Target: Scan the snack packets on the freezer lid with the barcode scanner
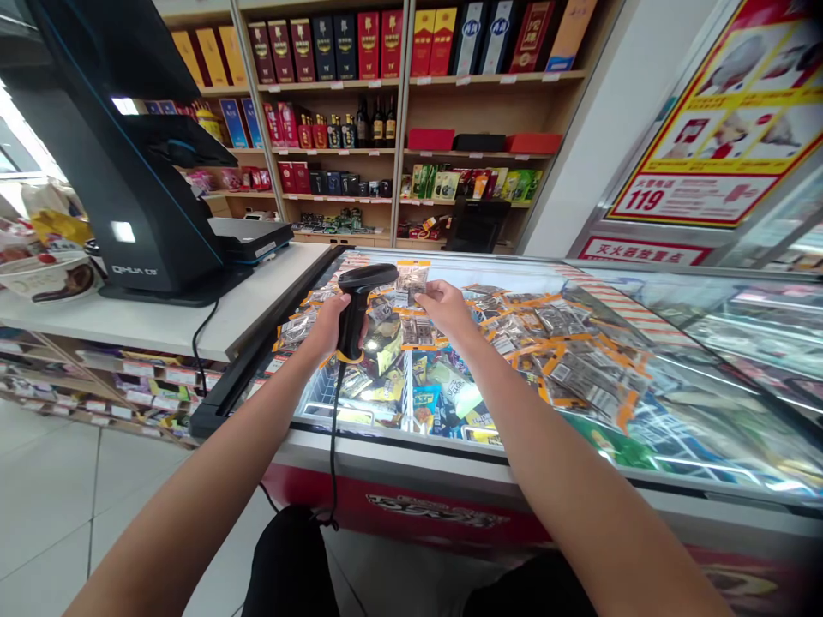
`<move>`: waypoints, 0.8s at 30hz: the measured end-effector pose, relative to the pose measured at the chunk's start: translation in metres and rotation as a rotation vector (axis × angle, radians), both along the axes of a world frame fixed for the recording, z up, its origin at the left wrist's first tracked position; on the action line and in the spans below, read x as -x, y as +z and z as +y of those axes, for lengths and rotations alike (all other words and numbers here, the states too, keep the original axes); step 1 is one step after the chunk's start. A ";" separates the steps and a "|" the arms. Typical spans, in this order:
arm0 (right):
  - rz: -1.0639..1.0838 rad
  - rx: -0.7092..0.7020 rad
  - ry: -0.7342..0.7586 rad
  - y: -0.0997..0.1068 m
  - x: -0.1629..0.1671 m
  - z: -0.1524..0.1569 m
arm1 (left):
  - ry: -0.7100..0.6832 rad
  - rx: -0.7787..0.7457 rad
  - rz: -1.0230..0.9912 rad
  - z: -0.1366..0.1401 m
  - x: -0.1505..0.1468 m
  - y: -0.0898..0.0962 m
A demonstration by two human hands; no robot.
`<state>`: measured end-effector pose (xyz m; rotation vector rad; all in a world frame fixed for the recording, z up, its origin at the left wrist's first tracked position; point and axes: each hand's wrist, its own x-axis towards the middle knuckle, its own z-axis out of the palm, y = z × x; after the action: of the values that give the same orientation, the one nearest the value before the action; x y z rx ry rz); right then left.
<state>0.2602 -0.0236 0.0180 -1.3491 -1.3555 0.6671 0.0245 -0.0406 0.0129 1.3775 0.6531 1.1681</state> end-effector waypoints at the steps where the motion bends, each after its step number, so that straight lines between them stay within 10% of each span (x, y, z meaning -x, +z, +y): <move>1: -0.011 -0.001 0.001 0.000 0.001 -0.001 | -0.004 -0.001 0.000 0.000 0.000 -0.001; 9: -0.113 0.048 -0.057 0.002 -0.007 0.006 | 0.047 0.041 -0.017 0.000 0.002 0.000; 18: -0.833 0.038 -0.437 0.014 -0.027 -0.014 | 0.131 0.095 -0.316 0.016 0.019 0.015; 22: -0.709 -0.174 -0.055 0.001 0.027 -0.020 | 0.105 0.125 -0.440 0.016 0.025 0.024; 24: -0.549 -0.051 0.273 -0.013 0.065 -0.023 | 0.117 0.137 -0.452 0.014 0.026 0.026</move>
<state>0.1951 -0.0467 0.0047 -1.3726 -2.0080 0.4465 -0.0015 -0.0266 0.0385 0.9247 0.4811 1.4418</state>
